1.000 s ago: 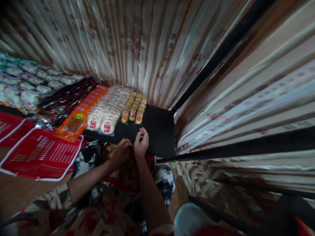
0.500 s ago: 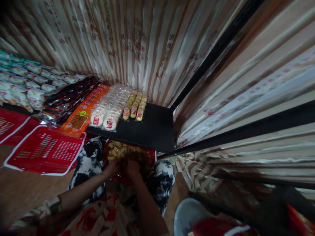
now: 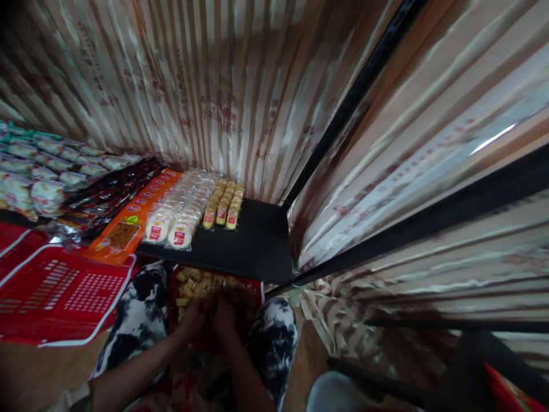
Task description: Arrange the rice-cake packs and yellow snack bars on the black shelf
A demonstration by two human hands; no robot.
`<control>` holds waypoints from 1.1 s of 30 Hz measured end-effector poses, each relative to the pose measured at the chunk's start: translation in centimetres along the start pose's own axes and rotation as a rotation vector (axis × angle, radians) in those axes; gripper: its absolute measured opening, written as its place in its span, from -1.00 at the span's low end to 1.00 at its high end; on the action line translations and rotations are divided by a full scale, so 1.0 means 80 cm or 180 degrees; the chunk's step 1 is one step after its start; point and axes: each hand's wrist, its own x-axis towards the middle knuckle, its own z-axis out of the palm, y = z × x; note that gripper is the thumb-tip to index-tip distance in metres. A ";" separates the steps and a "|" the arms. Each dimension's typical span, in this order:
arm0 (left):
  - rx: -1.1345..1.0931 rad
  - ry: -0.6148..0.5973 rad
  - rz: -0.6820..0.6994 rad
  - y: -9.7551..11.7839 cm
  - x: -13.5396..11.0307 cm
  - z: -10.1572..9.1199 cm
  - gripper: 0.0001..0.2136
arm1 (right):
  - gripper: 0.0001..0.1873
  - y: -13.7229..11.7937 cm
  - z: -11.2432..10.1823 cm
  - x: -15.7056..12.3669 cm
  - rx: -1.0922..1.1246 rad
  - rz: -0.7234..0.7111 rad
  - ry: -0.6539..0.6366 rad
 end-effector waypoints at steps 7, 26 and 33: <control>-0.0553 0.0719 0.0575 0.021 -0.026 -0.025 -0.67 | -0.62 -0.018 -0.013 -0.021 0.1427 -0.0090 0.0972; -0.1066 0.0852 0.1664 0.149 -0.001 -0.066 -0.63 | -0.44 -0.030 -0.127 -0.006 0.2884 -0.0816 0.1868; -0.0978 0.0915 0.1666 0.194 0.051 -0.047 -0.69 | -0.62 -0.011 -0.160 0.041 0.2713 -0.0872 0.2071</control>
